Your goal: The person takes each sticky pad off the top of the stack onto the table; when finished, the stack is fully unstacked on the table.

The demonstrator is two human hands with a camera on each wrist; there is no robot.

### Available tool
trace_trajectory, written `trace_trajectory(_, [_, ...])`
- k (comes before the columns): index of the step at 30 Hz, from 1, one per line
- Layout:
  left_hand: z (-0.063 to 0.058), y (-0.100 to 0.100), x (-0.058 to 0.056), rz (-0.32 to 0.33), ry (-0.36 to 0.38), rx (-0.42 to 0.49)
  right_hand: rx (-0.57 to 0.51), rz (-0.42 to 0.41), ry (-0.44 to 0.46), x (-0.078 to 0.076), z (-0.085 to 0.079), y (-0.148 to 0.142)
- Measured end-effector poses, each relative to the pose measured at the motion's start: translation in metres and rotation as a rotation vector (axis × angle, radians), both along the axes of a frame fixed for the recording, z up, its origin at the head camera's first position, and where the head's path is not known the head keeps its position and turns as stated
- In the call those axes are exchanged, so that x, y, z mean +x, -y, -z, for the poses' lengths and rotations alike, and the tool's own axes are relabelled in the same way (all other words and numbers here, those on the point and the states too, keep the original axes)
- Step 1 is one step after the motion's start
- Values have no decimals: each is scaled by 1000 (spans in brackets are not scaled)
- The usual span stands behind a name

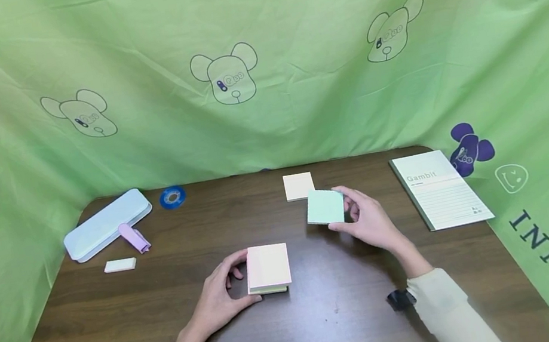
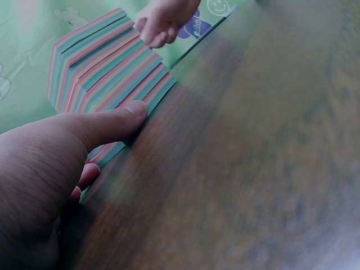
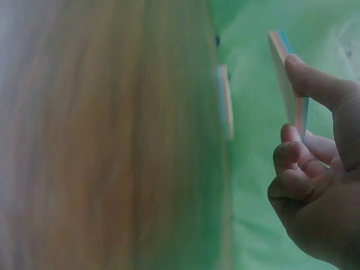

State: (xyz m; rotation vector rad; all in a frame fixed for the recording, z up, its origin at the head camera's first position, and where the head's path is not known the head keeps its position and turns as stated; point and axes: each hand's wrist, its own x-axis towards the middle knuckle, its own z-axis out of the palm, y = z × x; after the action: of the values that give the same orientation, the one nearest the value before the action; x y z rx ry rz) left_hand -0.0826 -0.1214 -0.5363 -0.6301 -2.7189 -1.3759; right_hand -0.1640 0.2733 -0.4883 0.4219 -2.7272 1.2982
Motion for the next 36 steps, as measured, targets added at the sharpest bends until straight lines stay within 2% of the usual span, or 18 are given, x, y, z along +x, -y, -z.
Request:
trace_trajectory(7, [1, 0, 0, -2, -1, 1, 109, 27, 41, -17, 10, -21])
trace_trajectory(13, [1, 0, 0, -3, 14, -3, 211, 22, 40, -30, 17, -28])
trace_trajectory(20, [0, -1, 0, 1, 18, 1, 245, 36, -45, -35, 26, -29])
trace_trajectory(21, [0, -1, 0, 1, 18, 1, 238, 41, -69, -37, 32, -31])
trace_trajectory(27, [-1, -1, 0, -1, 16, 1, 263, 100, -112, -38, 35, -24])
trace_trajectory(28, [-1, -1, 0, -1, 15, 1, 275, 109, -103, -36, 30, -21])
trace_trajectory(36, [-2, -1, 1, 0, 14, 11, 314, 142, -38, -51, 25, -15])
